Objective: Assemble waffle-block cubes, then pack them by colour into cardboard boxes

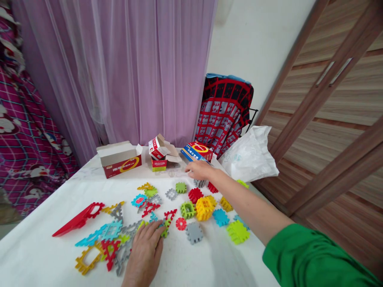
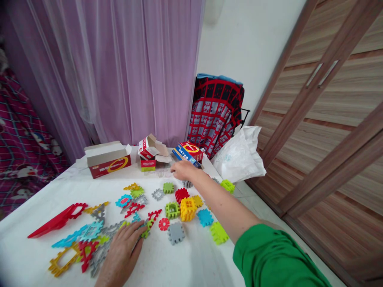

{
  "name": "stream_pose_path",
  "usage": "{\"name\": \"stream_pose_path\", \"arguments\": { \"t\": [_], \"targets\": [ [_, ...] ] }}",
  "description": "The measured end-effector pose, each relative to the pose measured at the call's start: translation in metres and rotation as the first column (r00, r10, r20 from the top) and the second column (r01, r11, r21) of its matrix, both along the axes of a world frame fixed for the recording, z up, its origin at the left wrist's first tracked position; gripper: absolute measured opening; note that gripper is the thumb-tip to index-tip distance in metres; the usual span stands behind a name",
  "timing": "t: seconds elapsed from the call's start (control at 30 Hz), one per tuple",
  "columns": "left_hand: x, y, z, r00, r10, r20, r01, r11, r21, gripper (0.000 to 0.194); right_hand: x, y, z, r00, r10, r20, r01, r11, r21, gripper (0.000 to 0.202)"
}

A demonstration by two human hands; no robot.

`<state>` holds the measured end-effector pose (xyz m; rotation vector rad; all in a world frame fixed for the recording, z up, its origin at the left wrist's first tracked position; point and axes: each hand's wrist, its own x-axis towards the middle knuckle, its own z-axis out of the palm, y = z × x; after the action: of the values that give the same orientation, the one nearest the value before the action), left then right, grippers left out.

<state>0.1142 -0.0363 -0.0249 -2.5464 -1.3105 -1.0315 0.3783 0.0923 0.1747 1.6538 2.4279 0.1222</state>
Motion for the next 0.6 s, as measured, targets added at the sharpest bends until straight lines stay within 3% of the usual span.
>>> {"name": "stream_pose_path", "arguments": {
  "t": [0.17,0.3,0.6],
  "targets": [
    [0.003,-0.001,0.004,1.0,0.002,0.006,-0.002,1.0,-0.025,0.032,-0.063,-0.002,-0.039,0.989,0.141,0.051,-0.135,0.985,-0.111,0.037],
    [0.005,-0.004,0.007,0.999,0.01,0.038,-0.008,0.999,-0.054,0.029,-0.092,-0.003,-0.063,0.968,0.195,0.157,-0.166,0.97,-0.178,0.036],
    [0.012,-0.009,0.01,0.992,0.051,0.118,-0.034,0.99,-0.138,0.027,-0.107,-0.002,-0.071,0.974,0.142,0.174,-0.106,0.974,-0.202,0.031]
  ]
}}
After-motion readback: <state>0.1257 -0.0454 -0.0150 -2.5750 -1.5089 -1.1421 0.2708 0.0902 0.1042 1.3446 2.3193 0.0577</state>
